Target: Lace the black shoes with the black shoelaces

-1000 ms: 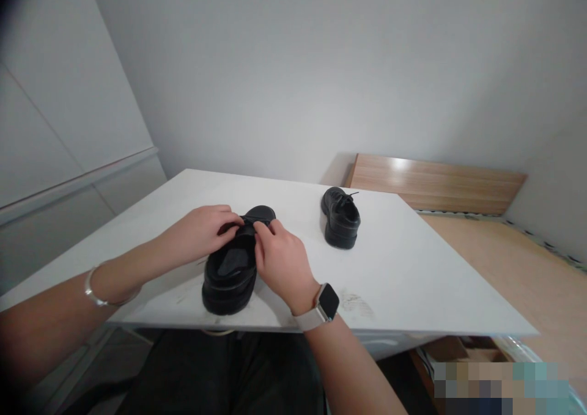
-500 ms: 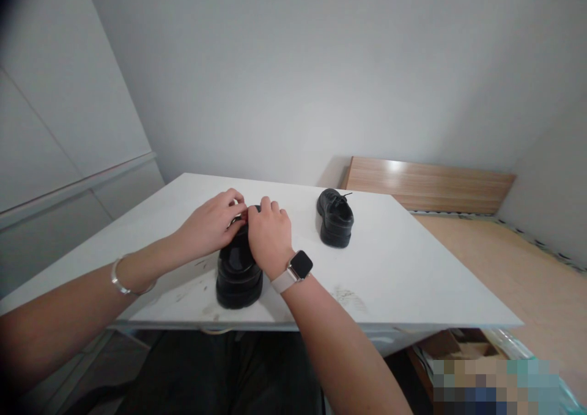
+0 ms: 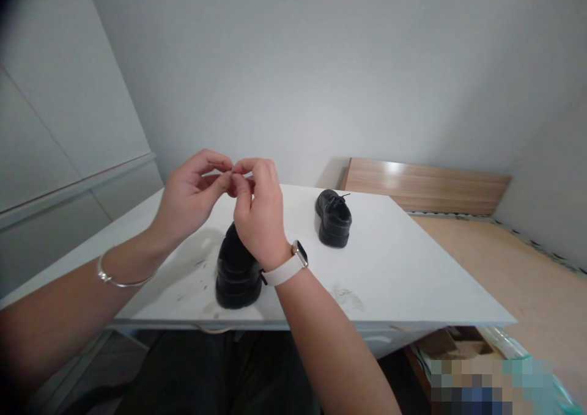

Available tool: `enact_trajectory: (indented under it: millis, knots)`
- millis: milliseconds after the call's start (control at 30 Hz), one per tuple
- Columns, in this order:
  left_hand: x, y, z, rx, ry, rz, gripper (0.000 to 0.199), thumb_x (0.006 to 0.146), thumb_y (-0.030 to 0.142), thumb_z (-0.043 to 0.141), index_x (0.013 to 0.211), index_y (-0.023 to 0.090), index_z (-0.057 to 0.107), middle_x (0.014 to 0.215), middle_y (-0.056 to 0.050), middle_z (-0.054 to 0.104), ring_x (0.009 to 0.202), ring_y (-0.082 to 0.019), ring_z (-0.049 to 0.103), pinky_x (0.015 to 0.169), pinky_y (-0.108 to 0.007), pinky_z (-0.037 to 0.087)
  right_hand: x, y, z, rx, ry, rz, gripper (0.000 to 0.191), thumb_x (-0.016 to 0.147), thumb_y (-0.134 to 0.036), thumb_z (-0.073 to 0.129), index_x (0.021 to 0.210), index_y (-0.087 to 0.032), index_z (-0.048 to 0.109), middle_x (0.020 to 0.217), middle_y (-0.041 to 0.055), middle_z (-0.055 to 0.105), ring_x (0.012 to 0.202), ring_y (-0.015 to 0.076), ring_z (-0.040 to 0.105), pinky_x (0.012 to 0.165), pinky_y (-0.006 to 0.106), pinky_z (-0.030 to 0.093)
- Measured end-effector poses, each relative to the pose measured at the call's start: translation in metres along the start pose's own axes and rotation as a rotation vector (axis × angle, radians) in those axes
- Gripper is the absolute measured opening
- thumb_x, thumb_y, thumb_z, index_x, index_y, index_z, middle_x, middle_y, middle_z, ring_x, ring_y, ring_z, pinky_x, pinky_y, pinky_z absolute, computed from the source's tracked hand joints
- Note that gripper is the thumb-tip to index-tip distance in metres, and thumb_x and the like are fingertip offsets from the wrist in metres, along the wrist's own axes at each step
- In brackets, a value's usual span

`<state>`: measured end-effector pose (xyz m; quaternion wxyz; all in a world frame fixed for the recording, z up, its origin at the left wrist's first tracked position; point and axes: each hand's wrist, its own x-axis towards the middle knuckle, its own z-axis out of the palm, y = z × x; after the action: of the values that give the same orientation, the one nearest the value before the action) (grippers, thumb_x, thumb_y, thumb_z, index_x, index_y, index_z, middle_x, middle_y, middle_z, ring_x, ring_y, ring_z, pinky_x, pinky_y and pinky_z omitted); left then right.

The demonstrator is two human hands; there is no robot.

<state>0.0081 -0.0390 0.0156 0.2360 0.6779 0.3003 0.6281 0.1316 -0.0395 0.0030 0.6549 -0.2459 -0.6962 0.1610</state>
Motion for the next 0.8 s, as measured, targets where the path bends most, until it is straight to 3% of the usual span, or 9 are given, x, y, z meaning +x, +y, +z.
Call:
enact_trajectory:
  millis: [100, 200, 367, 467, 600, 800]
  knots:
    - [-0.001, -0.002, 0.001, -0.107, -0.004, -0.069, 0.022, 0.080, 0.028, 0.076, 0.086, 0.017, 0.059, 0.083, 0.001, 0.063, 0.069, -0.011, 0.064, 0.068, -0.025, 0.058, -0.002, -0.002, -0.002, -0.116, -0.014, -0.067, 0.008, 0.096, -0.015, 0.050, 0.093, -0.022, 0.054, 0.101, 0.0044, 0.055, 0.099, 0.0159, 0.054, 0.085, 0.032, 0.050]
    - [-0.001, -0.004, -0.001, -0.277, -0.053, -0.153, 0.026, 0.077, 0.032, 0.079, 0.088, 0.017, 0.060, 0.082, 0.001, 0.064, 0.069, -0.012, 0.065, 0.069, -0.028, 0.060, -0.001, -0.005, -0.004, -0.143, 0.002, -0.078, 0.008, 0.095, -0.014, 0.054, 0.092, -0.021, 0.057, 0.101, 0.0047, 0.057, 0.103, 0.0168, 0.053, 0.091, 0.035, 0.048]
    - [-0.007, -0.010, -0.007, -0.386, -0.113, -0.234, 0.029, 0.076, 0.035, 0.081, 0.092, 0.015, 0.068, 0.085, -0.004, 0.070, 0.081, -0.018, 0.070, 0.078, -0.034, 0.060, -0.001, -0.003, -0.004, -0.041, -0.004, -0.013, 0.008, 0.092, -0.015, 0.058, 0.088, -0.022, 0.060, 0.095, 0.0015, 0.061, 0.092, 0.0135, 0.059, 0.081, 0.029, 0.052]
    - [-0.010, -0.013, -0.012, -0.348, -0.132, -0.220, 0.033, 0.074, 0.033, 0.084, 0.098, 0.014, 0.071, 0.089, -0.006, 0.073, 0.086, -0.020, 0.071, 0.084, -0.037, 0.059, -0.003, 0.002, -0.003, 0.058, 0.015, 0.074, 0.005, 0.089, -0.017, 0.063, 0.087, -0.021, 0.065, 0.093, 0.0010, 0.064, 0.085, 0.0124, 0.062, 0.075, 0.027, 0.054]
    - [-0.012, -0.014, -0.017, -0.231, -0.083, -0.164, 0.029, 0.074, 0.032, 0.084, 0.093, 0.014, 0.072, 0.085, -0.005, 0.073, 0.076, -0.016, 0.070, 0.077, -0.032, 0.060, -0.004, 0.006, 0.000, 0.251, 0.002, 0.178, 0.002, 0.086, -0.020, 0.068, 0.088, -0.020, 0.068, 0.091, 0.0006, 0.068, 0.077, 0.0113, 0.064, 0.070, 0.026, 0.057]
    - [-0.013, -0.015, -0.018, -0.142, -0.039, -0.129, 0.025, 0.075, 0.034, 0.083, 0.091, 0.015, 0.074, 0.084, -0.004, 0.073, 0.074, -0.016, 0.069, 0.077, -0.033, 0.060, -0.008, 0.011, -0.001, 0.334, -0.027, 0.233, 0.019, 0.089, -0.030, 0.067, 0.106, -0.022, 0.067, 0.089, 0.0003, 0.071, 0.080, 0.0120, 0.068, 0.075, 0.028, 0.061]
